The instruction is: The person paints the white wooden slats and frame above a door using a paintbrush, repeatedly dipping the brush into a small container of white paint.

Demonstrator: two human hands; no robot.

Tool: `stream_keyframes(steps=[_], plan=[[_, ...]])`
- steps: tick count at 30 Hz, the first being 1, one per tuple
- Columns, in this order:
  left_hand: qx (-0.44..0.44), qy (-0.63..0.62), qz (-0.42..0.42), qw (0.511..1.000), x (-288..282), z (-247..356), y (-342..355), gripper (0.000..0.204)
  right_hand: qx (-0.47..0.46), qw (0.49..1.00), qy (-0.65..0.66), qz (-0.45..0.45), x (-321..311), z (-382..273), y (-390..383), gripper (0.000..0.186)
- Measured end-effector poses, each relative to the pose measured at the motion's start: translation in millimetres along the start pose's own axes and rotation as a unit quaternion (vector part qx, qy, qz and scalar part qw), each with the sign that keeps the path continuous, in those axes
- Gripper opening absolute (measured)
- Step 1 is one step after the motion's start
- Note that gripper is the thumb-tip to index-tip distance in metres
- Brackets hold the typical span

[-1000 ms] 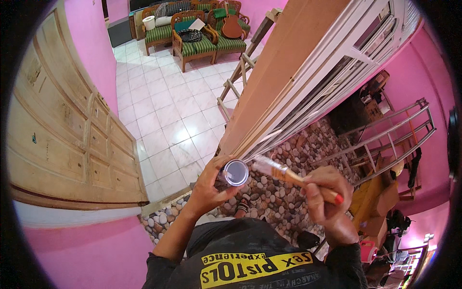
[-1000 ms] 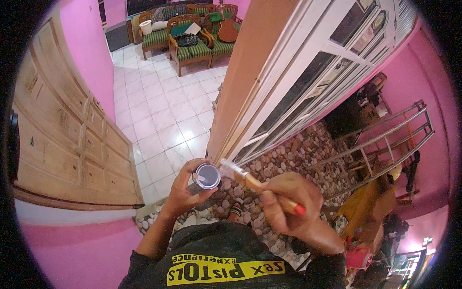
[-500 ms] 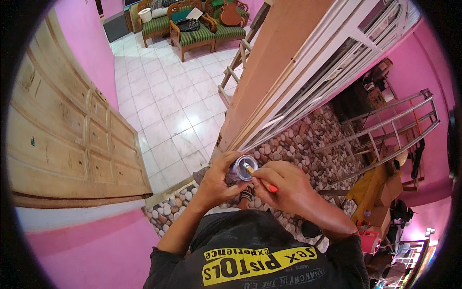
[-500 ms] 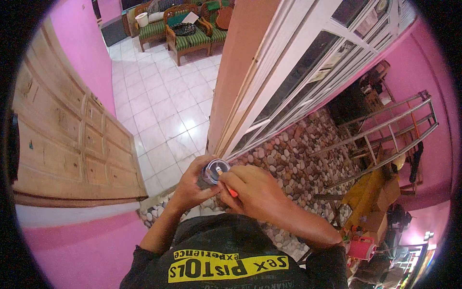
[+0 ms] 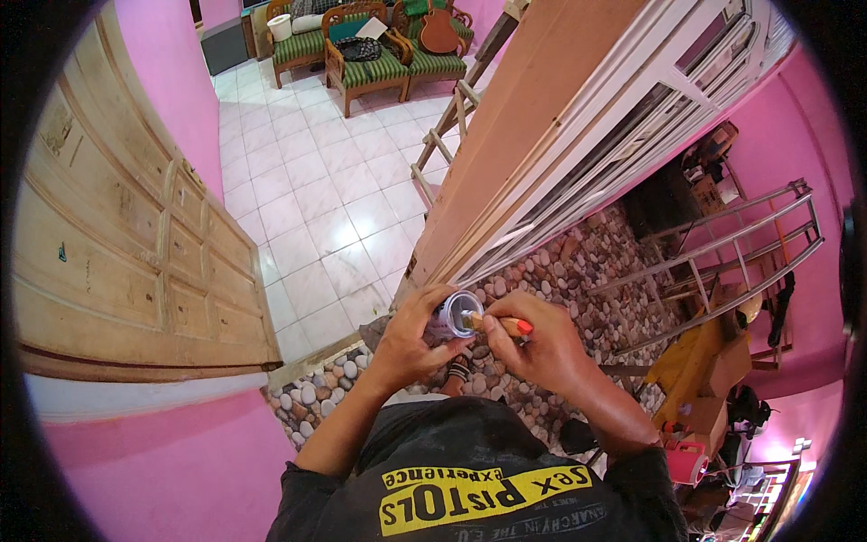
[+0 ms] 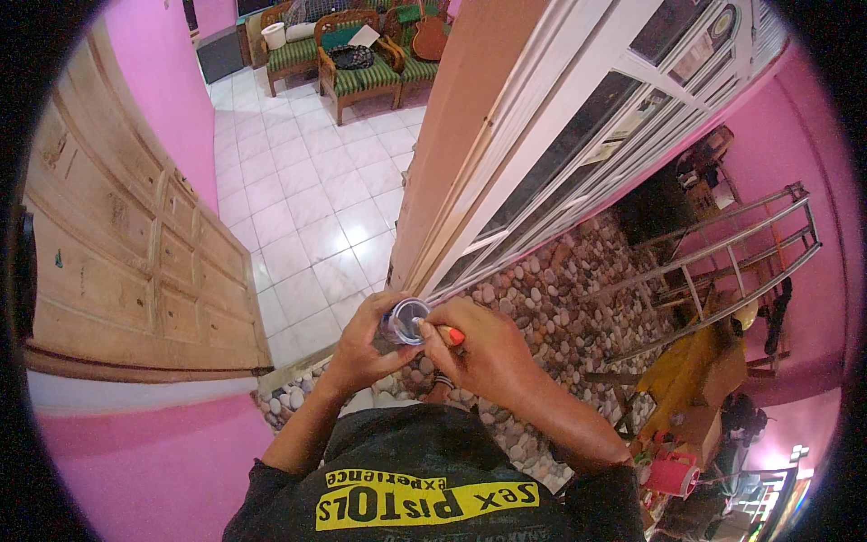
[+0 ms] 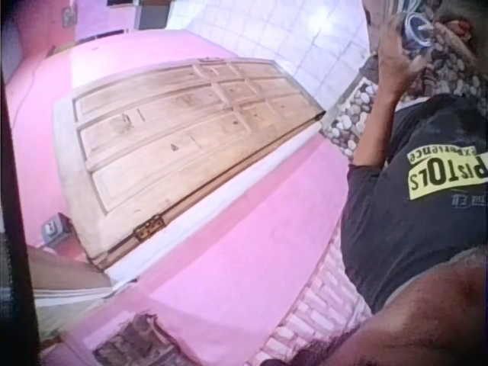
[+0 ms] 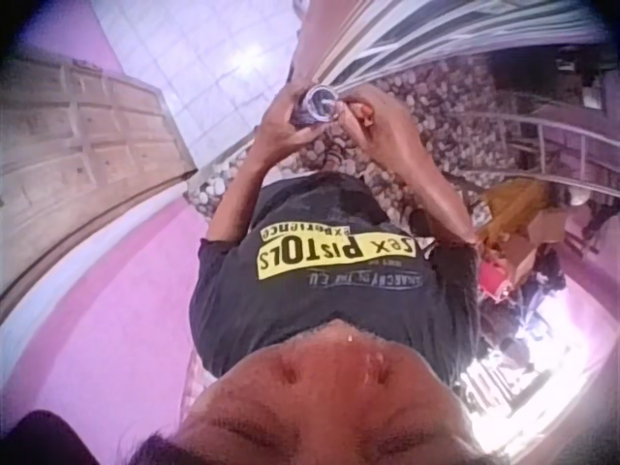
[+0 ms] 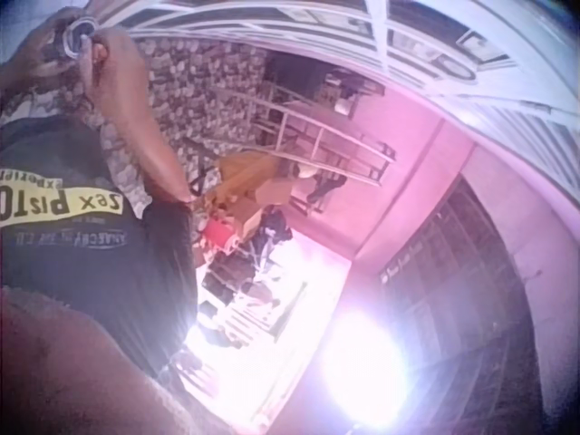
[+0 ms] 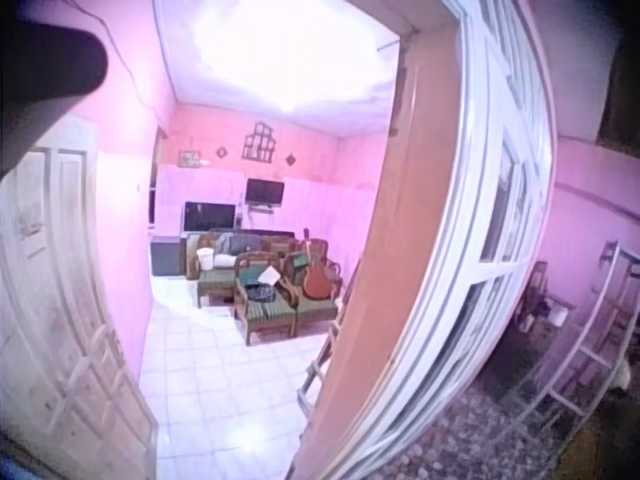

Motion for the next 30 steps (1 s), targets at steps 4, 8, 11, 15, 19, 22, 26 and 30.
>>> stream_keyframes(steps=[4,8,11,15,19,22,26,30], plan=[[-0.010,-0.033,0.009,0.999,2.7,-5.3,9.1,0.066,0.090,0.990,0.099,0.053,-16.6,14.3,-7.9,0.015],[-0.002,-0.022,0.004,1.000,1.1,-0.6,25.6,0.066,0.092,0.974,0.131,0.158,-38.9,33.6,-20.1,0.016],[0.017,-0.020,0.014,1.000,0.6,0.7,34.4,0.067,0.072,0.949,0.222,0.212,-48.4,40.1,-23.1,0.016],[0.014,-0.035,0.020,0.999,-3.6,4.2,43.8,0.066,0.076,0.926,0.281,0.240,-58.1,49.4,-20.8,0.016],[0.024,-0.037,0.026,0.999,-6.7,9.0,50.6,0.064,0.087,0.902,0.318,0.280,-67.0,70.3,-24.8,0.019],[0.010,-0.060,0.035,0.998,-8.3,9.6,53.9,0.064,0.060,0.888,0.339,0.305,-73.3,74.1,-20.9,0.018],[-0.022,-0.044,0.033,0.998,-7.7,-4.0,53.5,0.064,0.010,0.894,0.298,0.335,-93.4,61.3,-10.2,0.018],[-0.054,-0.089,0.037,0.994,-8.9,-7.4,48.0,0.062,-0.040,0.899,0.256,0.353,-108.3,39.4,1.9,0.016]])
Point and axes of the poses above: each hand's wrist, its own y-axis towards the middle knuckle, its own x-axis out of the palm, z = x × y, the point moved 8 cm from there along y, towards the middle knuckle, and after that the axes turned 9 degrees about -z, right-handed, at the moved point
